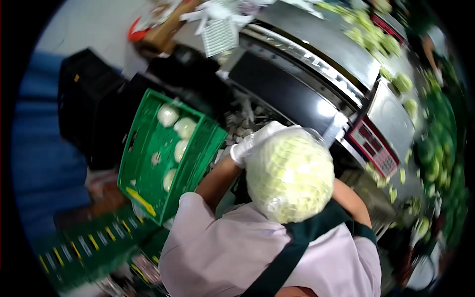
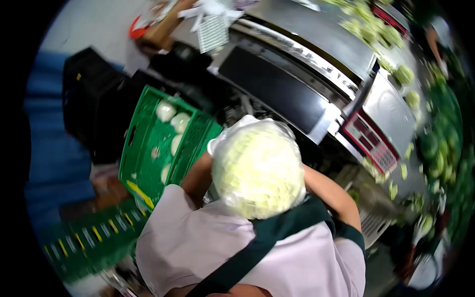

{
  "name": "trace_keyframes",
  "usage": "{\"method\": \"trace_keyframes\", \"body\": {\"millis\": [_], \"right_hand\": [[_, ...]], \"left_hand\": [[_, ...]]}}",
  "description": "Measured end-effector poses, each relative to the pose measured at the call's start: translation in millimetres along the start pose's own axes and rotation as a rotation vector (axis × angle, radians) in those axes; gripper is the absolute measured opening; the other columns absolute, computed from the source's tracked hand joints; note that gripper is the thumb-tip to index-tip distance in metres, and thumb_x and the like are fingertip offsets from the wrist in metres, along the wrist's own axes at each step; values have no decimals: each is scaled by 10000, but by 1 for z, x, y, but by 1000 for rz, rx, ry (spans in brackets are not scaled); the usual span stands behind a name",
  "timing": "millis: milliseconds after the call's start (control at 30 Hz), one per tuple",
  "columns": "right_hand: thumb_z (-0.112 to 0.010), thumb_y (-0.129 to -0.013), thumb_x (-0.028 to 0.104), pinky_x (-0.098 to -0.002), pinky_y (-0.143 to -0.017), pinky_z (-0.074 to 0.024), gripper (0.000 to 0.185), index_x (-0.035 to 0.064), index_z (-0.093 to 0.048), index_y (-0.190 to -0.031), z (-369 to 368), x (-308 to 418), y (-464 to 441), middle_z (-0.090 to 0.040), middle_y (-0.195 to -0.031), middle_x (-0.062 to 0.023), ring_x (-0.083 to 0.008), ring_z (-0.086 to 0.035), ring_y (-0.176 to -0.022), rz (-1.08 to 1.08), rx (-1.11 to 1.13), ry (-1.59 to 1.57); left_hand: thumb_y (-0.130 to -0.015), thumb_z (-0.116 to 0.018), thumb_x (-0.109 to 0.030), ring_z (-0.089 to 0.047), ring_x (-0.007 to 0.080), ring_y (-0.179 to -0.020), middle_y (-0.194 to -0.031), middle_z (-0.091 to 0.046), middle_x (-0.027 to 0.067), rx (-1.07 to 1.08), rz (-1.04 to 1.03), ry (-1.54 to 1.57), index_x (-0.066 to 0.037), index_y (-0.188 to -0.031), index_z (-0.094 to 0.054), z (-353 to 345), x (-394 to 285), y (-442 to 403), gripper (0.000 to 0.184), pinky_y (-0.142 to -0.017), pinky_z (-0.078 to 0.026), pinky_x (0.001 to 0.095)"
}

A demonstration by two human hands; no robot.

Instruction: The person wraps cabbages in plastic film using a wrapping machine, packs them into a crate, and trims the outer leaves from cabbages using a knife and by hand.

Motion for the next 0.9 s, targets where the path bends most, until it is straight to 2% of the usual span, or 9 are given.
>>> {"method": "trace_keyframes", "body": {"millis": [133,200,433,533,600,667,700,800,900], "right_hand": [[-510,-853,64,-310,-838,-433,219,20,-531,-1066,2,15,18,-581,-994,-124,-190,-556,-936,-92,26,-23],[-517,-854,72,-312,-859,-426,256,18,-519,-1104,-1,23,26,-575,-1034,-126,-193,-550,-969,-120,20,-41],[-541,-855,98,-319,-933,-404,395,11,-477,-1234,-32,47,26,-554,-1172,-135,-202,-530,-1085,-360,-82,-687],[-748,-685,482,-348,-1029,-313,1008,-45,-255,-1389,-51,55,23,-394,-1365,-128,-217,-394,-1248,-18,131,242],[-755,-646,527,-341,-1011,-321,1050,-67,-279,-1370,-67,52,0,-404,-1347,-126,-214,-409,-1225,-71,31,279],[-690,-706,522,-327,-972,-346,942,-74,-326,-1339,-87,51,-31,-450,-1284,-120,-198,-449,-1161,-45,48,288],[-677,-722,506,-324,-965,-351,906,-73,-339,-1331,-97,46,-47,-466,-1263,-119,-196,-459,-1146,-55,54,258],[-664,-769,422,-320,-958,-367,808,-62,-349,-1335,-135,31,-90,-500,-1236,-122,-198,-487,-1120,-96,74,265],[-693,-783,343,-330,-992,-353,798,-68,-315,-1353,-198,19,-139,-489,-1268,-165,-221,-479,-1157,-112,220,427]], "left_hand": [[-920,-548,-183,-620,92,-794,-870,-674,61,-241,-277,-379,11,-984,-664,13,-3,5,235,-754,-507,224],[-935,-513,-207,-608,130,-887,-985,-649,92,-134,54,-112,13,-1099,-606,24,32,-2,290,-804,-498,239],[-929,-516,-163,-539,173,-1056,-1172,-560,115,-161,-157,662,-3,-1246,-476,63,86,45,357,-898,-453,292],[-927,-517,-144,-509,192,-1128,-1252,-522,125,-178,-258,942,-11,-1309,-420,98,102,49,416,-938,-434,315],[-926,-517,-138,-499,198,-1152,-1279,-509,129,-183,-304,1023,-13,-1330,-402,109,94,62,438,-952,-427,323],[-979,-321,-375,-417,242,-1224,-1344,-430,126,-557,-435,164,-32,-1343,-360,122,55,101,502,-1031,-338,380],[-942,-337,-506,-373,239,-1265,-1368,-411,117,-433,-417,1029,-44,-1362,-345,126,49,107,625,-1078,-257,399],[-783,-366,-742,-251,263,-1343,-1462,-256,127,-443,-524,745,-35,-1430,-160,145,39,147,980,-1103,-199,394],[-833,-516,-573,-371,228,-1256,-1365,-384,110,-845,-561,324,-19,-1386,-254,187,41,177,825,-1062,-281,373]]}}
Point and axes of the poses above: each hand's wrist, its own y-axis away from the middle knuckle, its own z-axis out of the back of the hand, x = y × z, the point moved 5 cm from there along -y, towards the middle knuckle
